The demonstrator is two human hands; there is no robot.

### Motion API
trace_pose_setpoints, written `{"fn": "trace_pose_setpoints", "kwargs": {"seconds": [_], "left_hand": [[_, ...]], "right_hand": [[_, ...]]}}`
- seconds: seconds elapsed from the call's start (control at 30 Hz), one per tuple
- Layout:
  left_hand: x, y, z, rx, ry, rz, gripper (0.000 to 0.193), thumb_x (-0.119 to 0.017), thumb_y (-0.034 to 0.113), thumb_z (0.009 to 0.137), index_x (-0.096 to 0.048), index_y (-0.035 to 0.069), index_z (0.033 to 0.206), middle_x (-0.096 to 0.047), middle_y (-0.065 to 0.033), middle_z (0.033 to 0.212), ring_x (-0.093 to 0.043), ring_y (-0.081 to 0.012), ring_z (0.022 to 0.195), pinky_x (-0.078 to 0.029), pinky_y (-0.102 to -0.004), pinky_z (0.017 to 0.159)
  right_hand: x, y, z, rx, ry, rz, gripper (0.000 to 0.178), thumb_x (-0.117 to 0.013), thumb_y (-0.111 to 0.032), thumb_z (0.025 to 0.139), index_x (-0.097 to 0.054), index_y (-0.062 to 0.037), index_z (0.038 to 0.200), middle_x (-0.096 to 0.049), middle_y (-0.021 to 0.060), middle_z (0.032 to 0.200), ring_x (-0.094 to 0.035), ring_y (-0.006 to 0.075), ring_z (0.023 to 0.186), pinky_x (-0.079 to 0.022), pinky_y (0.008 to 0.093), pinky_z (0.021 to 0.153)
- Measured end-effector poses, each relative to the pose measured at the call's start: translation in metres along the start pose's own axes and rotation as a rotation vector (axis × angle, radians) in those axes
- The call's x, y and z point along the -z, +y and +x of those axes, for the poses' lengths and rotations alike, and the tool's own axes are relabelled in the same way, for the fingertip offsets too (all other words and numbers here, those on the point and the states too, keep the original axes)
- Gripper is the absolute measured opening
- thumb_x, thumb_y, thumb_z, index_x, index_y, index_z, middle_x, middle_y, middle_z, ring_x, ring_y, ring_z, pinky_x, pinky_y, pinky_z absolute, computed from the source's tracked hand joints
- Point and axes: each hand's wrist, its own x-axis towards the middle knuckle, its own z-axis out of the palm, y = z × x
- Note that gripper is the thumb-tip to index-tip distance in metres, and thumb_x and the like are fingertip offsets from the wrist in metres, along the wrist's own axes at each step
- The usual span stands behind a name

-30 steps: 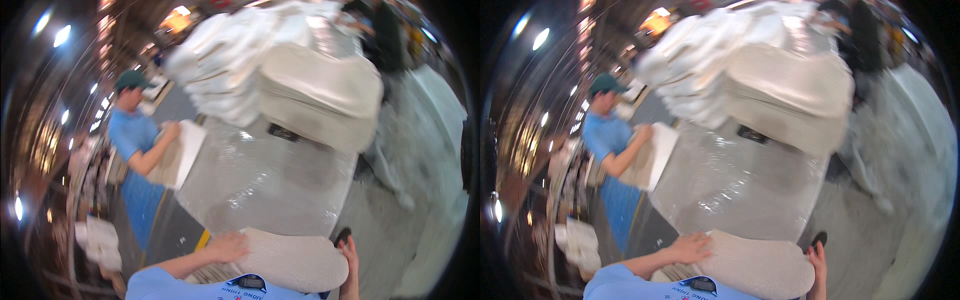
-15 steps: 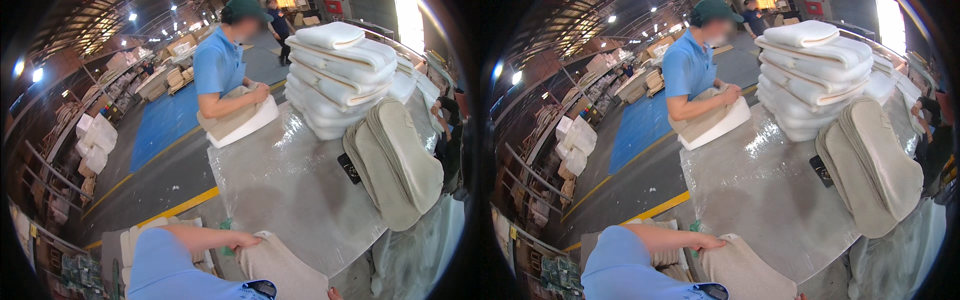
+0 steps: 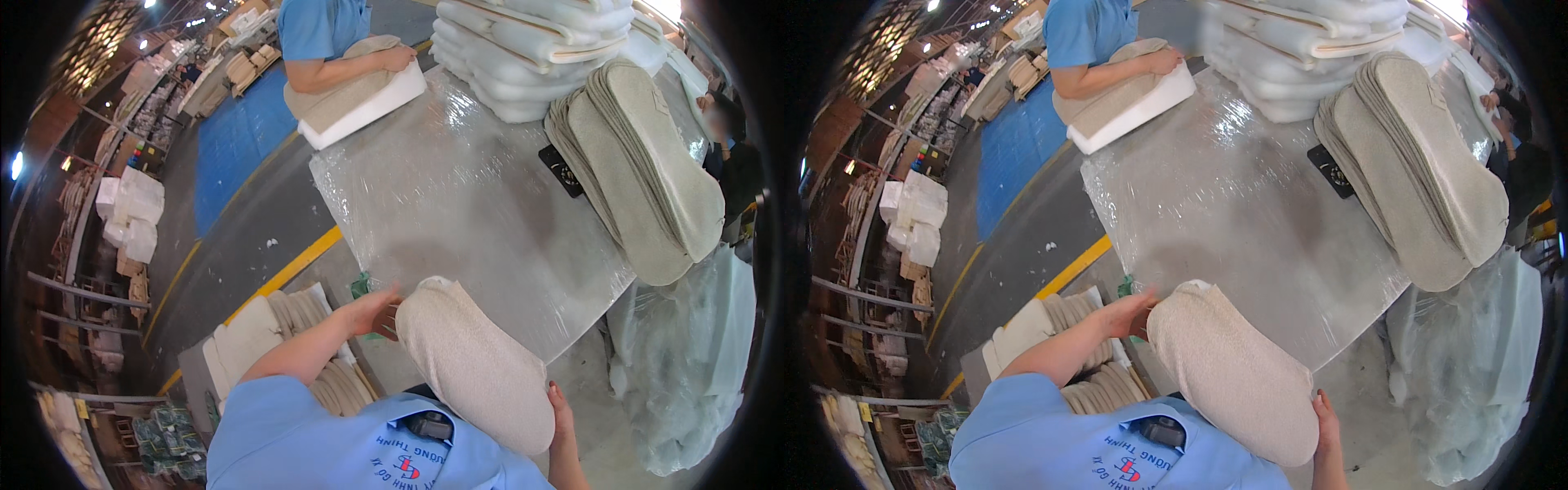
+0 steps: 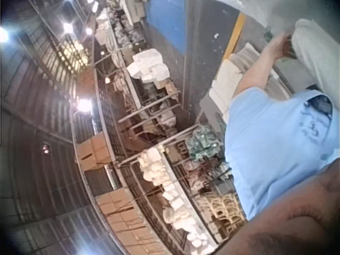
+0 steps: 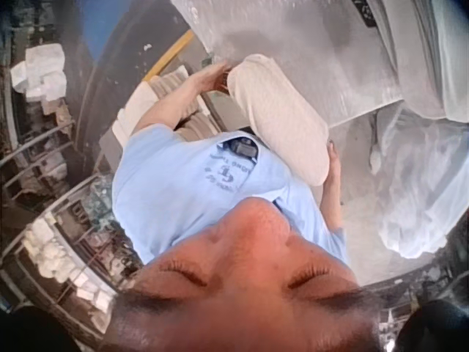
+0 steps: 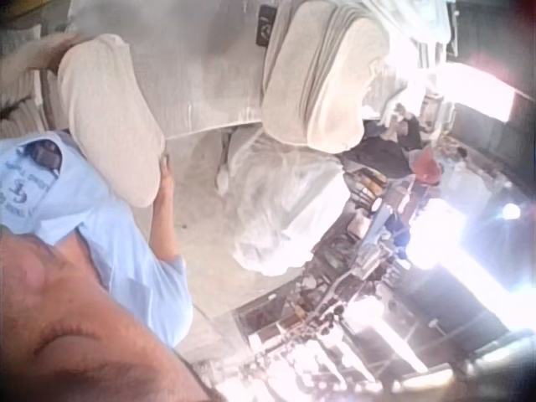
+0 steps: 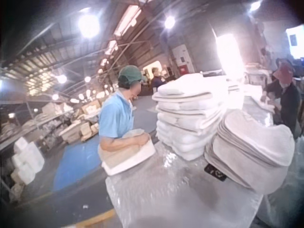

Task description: The person folds beige cushion covers and stacks them on a table. The person repeatedly picks up a cushion cover, folds it, and places it on a growing stack. Other workers are visible in the background performing similar tasks.

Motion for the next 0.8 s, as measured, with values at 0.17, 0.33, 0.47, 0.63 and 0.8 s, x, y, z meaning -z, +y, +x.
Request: {"fn": "trace_pose_setpoints", "kwargs": {"seconds": [0.17, 0.33, 0.47, 0.63, 0.8], "left_hand": [[-0.041, -0.015, -0.038, -0.168, -0.01, -0.047, 0.091, -0.032, 0.08, 0.102, -0.039, 0.013, 0.162, -0.051, -0.0142, 0.156, -0.054, -0.0343, 0.138, -0.046, -0.0568, 0.112], [-0.058, -0.032, -0.022, -0.372, -0.202, -0.489, 0.087, -0.037, 0.077, 0.103, -0.04, 0.013, 0.161, -0.049, -0.0119, 0.159, -0.053, -0.0387, 0.14, -0.044, -0.0602, 0.114], [-0.087, -0.042, 0.012, -0.575, -0.138, -0.612, 0.072, -0.032, 0.064, 0.11, -0.052, 0.009, 0.152, -0.06, -0.0128, 0.148, -0.057, -0.0319, 0.137, -0.046, -0.049, 0.116], [-0.129, 0.018, -0.002, -0.677, -0.146, -0.594, 0.056, -0.05, 0.048, 0.11, -0.059, 0.005, 0.144, -0.068, -0.0103, 0.131, -0.062, -0.0215, 0.125, -0.049, -0.0383, 0.108], [-0.188, 0.098, -0.029, -0.781, -0.34, -0.373, 0.05, -0.053, 0.043, 0.11, -0.061, 0.005, 0.14, -0.069, -0.0079, 0.127, -0.063, -0.0185, 0.118, -0.05, -0.0356, 0.104]], "right_hand": [[0.004, 0.004, 0.005, 0.002, -0.019, -0.054, 0.065, -0.063, -0.034, 0.107, -0.043, 0.0006, 0.158, -0.057, 0.0218, 0.15, -0.062, 0.0296, 0.132, -0.053, 0.0404, 0.106], [-0.01, -0.012, -0.005, -0.206, -0.203, -0.024, 0.048, -0.065, -0.031, 0.106, -0.058, 0.0024, 0.14, -0.073, 0.0169, 0.125, -0.073, 0.0281, 0.111, -0.06, 0.0425, 0.094], [-0.021, -0.007, -0.023, 0.167, -0.165, -0.187, 0.05, -0.069, -0.027, 0.104, -0.055, 0.0024, 0.142, -0.071, 0.0149, 0.127, -0.072, 0.0265, 0.112, -0.061, 0.0433, 0.094], [-0.054, -0.016, -0.018, 0.493, -0.247, 0.022, 0.058, -0.073, -0.027, 0.101, -0.05, -0.0053, 0.15, -0.069, 0.011, 0.134, -0.069, 0.0273, 0.12, -0.058, 0.0472, 0.101], [-0.123, 0.008, 0.034, 0.423, -0.592, 0.23, 0.07, -0.078, -0.035, 0.097, -0.047, -0.0141, 0.156, -0.066, 0.0045, 0.143, -0.064, 0.0259, 0.128, -0.054, 0.0485, 0.107]]}}
